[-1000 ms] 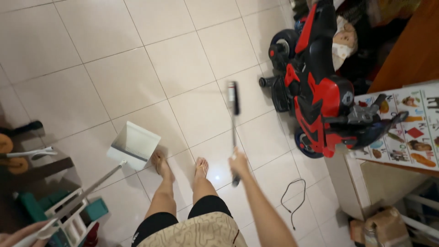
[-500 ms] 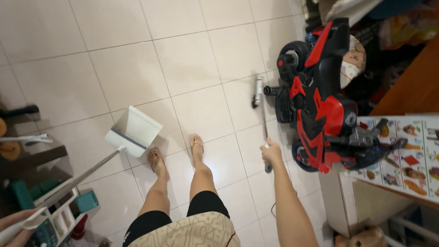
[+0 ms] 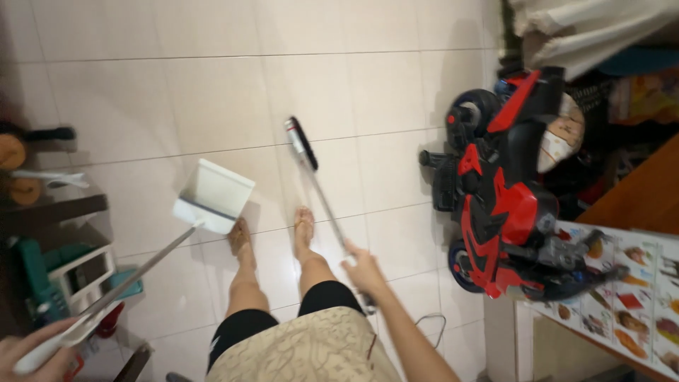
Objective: Sweep the floor using a broom and dustpan, then organize bags and small items on a dresser.
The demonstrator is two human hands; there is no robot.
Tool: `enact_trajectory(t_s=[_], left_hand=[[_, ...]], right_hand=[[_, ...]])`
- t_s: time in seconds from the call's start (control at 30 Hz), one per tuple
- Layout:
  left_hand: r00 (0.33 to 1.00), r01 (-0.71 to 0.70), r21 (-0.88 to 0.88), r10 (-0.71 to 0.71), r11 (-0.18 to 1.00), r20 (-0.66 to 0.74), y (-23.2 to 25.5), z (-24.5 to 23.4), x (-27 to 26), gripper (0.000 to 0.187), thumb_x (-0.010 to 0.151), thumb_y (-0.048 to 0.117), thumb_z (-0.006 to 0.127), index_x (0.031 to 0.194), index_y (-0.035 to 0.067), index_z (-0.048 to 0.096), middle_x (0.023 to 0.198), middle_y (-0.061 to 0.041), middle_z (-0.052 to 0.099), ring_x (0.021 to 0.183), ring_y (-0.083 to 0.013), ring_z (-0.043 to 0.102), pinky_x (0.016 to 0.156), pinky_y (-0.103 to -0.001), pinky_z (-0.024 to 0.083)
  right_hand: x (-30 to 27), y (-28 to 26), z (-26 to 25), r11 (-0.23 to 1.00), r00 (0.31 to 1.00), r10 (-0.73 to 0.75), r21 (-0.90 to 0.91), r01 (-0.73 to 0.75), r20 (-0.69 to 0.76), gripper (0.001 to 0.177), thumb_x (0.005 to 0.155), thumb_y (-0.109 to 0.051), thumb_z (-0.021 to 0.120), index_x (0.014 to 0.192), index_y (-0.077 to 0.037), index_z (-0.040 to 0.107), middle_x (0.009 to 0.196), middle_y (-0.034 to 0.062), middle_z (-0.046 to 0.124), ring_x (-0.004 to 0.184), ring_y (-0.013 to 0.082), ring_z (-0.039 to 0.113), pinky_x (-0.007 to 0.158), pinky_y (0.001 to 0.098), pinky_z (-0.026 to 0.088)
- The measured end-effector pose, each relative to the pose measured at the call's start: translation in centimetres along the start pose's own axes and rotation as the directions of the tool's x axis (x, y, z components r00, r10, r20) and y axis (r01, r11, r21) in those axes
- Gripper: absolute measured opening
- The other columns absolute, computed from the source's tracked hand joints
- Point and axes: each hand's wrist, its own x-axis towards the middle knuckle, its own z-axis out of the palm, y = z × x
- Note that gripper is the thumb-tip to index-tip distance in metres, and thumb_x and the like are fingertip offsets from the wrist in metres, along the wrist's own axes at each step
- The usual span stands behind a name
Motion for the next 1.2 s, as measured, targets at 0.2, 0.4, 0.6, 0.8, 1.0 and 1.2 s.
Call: enact_trajectory(t_s=[0.2,0.4,0.6,0.8,1.0,1.2], left_hand=[[0.951,0.31,-0.061,-0.309,0.949,0.024,11.9,-12.2,-7.3,0.038,0.082,0.036,0.081,0.12,0.035,0.08,0.072,0.006,0.064,0.061,-0.0024,0.061,0.081,-0.021,0.048],[0.981,-0.042,0.22,-0.001,0.975,0.192,6.0,-9.9,-8.3,0.026,0.088,0.036,0.07,0.113,0.044,0.074,0.104,0.017,0.068,0.065,0.0005,0.056,0.07,-0.019,0.047],[0.844,-0.526,0.084,0.532,0.846,-0.072,-1.3,-5.2,-7.6,0.038,0.078,0.031,0.07,0.115,0.037,0.076,0.119,0.003,0.073,0.052,-0.0071,0.061,0.049,-0.027,0.049],[0.847,-0.528,0.101,0.532,0.843,-0.011,-2.8,-7.8,-4.5,0.042,0.08,0.031,0.071,0.122,0.034,0.073,0.113,0.0,0.075,0.051,-0.0046,0.06,0.047,-0.026,0.047],[0.98,-0.069,0.323,0.004,0.944,0.197,-0.8,-11.2,-0.9,0.042,0.088,0.059,0.069,0.129,0.051,0.068,0.068,0.014,0.062,0.052,0.0008,0.056,0.06,-0.02,0.033],[0.985,-0.166,0.229,0.147,0.959,0.095,-4.2,-9.3,3.9,0.041,0.085,0.055,0.073,0.125,0.051,0.07,0.082,0.017,0.065,0.059,-0.0018,0.059,0.058,-0.022,0.043]], right_hand=[[7.0,-29.9,-9.7,0.754,0.73,0.621,0.036,-0.656,0.285,0.06,0.094,-0.017,0.062,0.151,-0.018,0.044,0.14,0.0119,0.065,0.062,0.0349,0.067,0.059,0.0471,0.057],[12.4,-28.6,4.4,0.831,0.776,0.374,0.189,-0.524,0.508,0.058,0.093,-0.021,0.067,0.15,-0.018,0.058,0.102,0.0384,0.071,0.071,0.034,0.065,0.068,0.0443,0.055],[18.0,-27.1,18.9,0.904,0.833,0.255,0.185,-0.386,0.492,0.062,0.083,-0.028,0.072,0.143,-0.014,0.062,0.089,0.0179,0.076,0.081,0.0263,0.075,0.079,0.0358,0.057],[14.2,-22.6,8.1,0.655,0.684,0.535,0.267,-0.706,0.496,0.058,0.094,-0.019,0.07,0.15,-0.025,0.056,0.062,-0.0015,0.053,0.046,0.0081,0.045,0.039,0.0278,0.039],[2.9,-17.1,-4.5,0.305,0.505,0.793,0.497,-0.812,0.339,0.064,0.093,-0.009,0.066,0.153,-0.023,0.052,0.059,0.0017,0.051,0.042,0.008,0.037,0.037,0.0254,0.032],[0.0,-16.0,-2.1,0.251,0.505,0.835,0.668,-0.701,0.216,0.064,0.092,-0.01,0.067,0.152,-0.025,0.049,0.059,0.0038,0.051,0.042,0.0093,0.038,0.037,0.0278,0.03]])
